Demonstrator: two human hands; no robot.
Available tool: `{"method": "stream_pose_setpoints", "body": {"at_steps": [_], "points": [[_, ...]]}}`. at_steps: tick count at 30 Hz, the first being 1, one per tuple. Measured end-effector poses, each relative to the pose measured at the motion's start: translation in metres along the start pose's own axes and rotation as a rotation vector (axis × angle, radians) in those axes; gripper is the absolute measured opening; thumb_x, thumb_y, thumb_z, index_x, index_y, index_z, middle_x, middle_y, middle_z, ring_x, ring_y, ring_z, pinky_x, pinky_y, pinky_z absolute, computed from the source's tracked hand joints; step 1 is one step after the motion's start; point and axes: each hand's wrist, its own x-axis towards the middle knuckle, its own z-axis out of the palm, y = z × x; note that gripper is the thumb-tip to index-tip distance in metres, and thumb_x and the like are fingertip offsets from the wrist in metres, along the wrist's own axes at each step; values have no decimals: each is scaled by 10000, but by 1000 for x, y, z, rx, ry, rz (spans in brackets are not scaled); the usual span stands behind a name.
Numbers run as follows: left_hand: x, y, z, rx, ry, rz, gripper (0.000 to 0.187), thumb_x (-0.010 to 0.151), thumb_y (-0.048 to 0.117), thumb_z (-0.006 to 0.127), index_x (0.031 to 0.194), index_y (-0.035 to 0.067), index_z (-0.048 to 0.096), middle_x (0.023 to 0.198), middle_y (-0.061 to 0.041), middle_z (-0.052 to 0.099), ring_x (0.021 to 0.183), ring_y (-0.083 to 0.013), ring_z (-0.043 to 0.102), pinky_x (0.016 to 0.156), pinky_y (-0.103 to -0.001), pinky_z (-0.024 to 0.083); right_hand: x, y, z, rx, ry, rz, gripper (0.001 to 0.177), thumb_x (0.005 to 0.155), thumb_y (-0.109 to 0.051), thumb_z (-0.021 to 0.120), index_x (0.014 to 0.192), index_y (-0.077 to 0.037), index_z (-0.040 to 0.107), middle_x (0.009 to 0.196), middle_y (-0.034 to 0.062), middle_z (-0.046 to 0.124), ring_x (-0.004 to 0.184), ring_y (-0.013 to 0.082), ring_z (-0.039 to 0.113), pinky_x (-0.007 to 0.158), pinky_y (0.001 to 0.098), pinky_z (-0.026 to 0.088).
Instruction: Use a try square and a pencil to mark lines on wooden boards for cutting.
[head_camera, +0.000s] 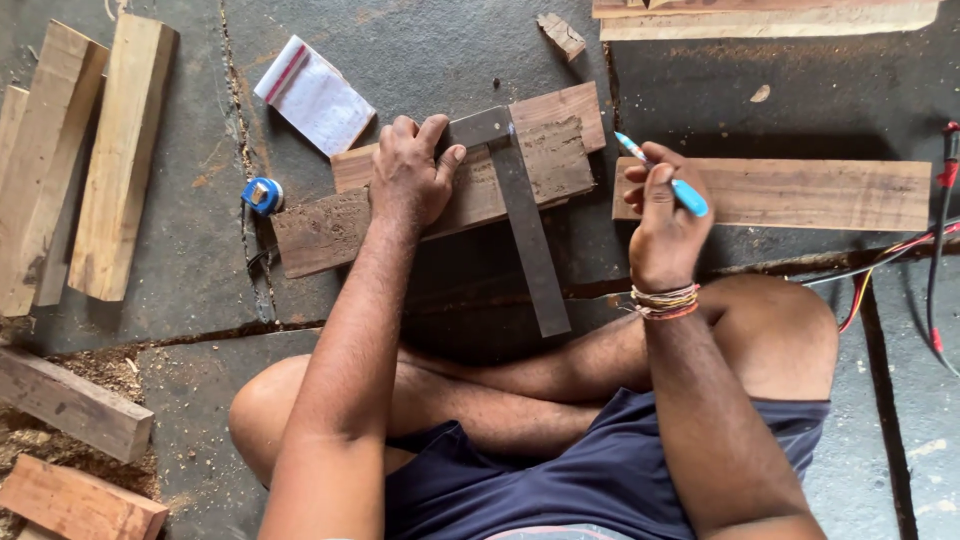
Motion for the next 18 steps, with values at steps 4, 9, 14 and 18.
{"method": "stream_pose_setpoints", "body": {"at_steps": [4, 9, 14, 18], "points": [[2, -2, 4, -12, -10, -13, 476, 974, 478, 671, 1343, 182, 612, 1130, -125, 562, 1091, -300, 537, 884, -501, 507, 1, -4, 15, -22, -85, -57, 341, 1144, -255, 541, 1307, 29, 636, 1063, 70, 721, 851, 90, 630, 770, 231, 520], [1, -3, 7, 28, 71, 37, 438, 968, 467, 700, 1303, 189, 645, 1087, -108, 590, 1045, -285, 550, 881, -478, 481, 16, -5, 54, -87, -330, -37, 316, 1087, -192, 577, 1297, 27, 665, 1117, 141, 765, 1006, 163, 748, 841, 266, 597], [3, -3, 8, 53, 56, 22, 449, 960, 483, 694, 1296, 189, 647, 1055, -110, 590, 1000, -262, 550, 833, -452, 469, 33, -37, 66, -442, -432, -259, 266, 1028, -154, 623, 1210, 1, 740, 1007, 152, 783, 920, 186, 749, 799, 307, 564], [1, -4, 10, 58, 64, 30, 441, 964, 490, 687, 1292, 198, 648, 1034, -102, 593, 991, -258, 560, 831, -456, 468, 31, -68, 48, -485, -566, -187, 234, 1029, -171, 612, 1101, -16, 772, 856, 126, 767, 760, 176, 738, 688, 318, 554]]}}
